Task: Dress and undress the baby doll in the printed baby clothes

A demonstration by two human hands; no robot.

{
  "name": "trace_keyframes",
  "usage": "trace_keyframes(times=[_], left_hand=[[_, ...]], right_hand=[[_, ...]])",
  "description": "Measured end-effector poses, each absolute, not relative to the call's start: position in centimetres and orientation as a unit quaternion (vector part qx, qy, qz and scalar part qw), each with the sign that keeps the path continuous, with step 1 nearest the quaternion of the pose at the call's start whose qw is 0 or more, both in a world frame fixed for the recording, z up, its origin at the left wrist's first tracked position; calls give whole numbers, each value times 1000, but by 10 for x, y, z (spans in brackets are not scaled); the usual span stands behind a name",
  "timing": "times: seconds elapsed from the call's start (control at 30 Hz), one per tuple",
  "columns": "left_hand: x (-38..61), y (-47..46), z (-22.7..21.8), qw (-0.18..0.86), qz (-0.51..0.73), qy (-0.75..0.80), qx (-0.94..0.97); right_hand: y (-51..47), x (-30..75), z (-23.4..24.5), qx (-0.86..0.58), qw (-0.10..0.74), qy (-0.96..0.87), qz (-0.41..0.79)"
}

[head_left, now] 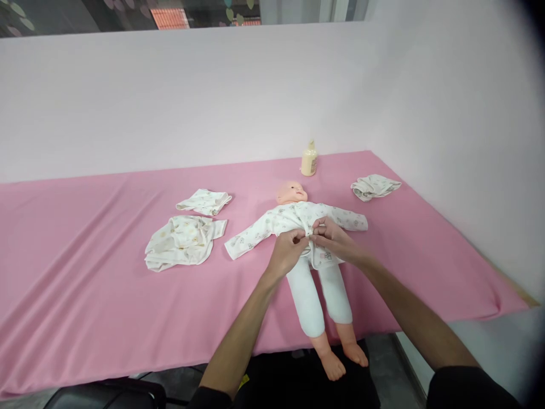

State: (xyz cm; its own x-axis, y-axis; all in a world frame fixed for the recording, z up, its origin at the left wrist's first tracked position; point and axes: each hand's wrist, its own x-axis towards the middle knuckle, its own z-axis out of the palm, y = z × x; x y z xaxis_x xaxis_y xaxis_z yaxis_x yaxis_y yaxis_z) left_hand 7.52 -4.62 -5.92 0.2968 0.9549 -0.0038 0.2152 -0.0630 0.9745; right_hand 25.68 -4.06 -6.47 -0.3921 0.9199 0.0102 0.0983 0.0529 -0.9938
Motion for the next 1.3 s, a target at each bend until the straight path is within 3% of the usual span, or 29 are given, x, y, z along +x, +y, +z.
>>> trace_keyframes(times=[0.43, 0.7, 1.07, 1.3], left_hand=[[73, -41, -53, 603, 376, 466, 526], [68, -32, -57, 649, 366, 433, 508], [79, -40, -64, 542, 378, 461, 592], [79, -41, -68, 523, 387, 463, 602]], right_hand=[[-38, 256, -67, -404, 376, -614, 564], [-38, 251, -66, -371, 426, -530, 632], [-50, 242, -62, -540, 419, -478, 552], [-55, 235, -58, -566, 437, -481, 507]])
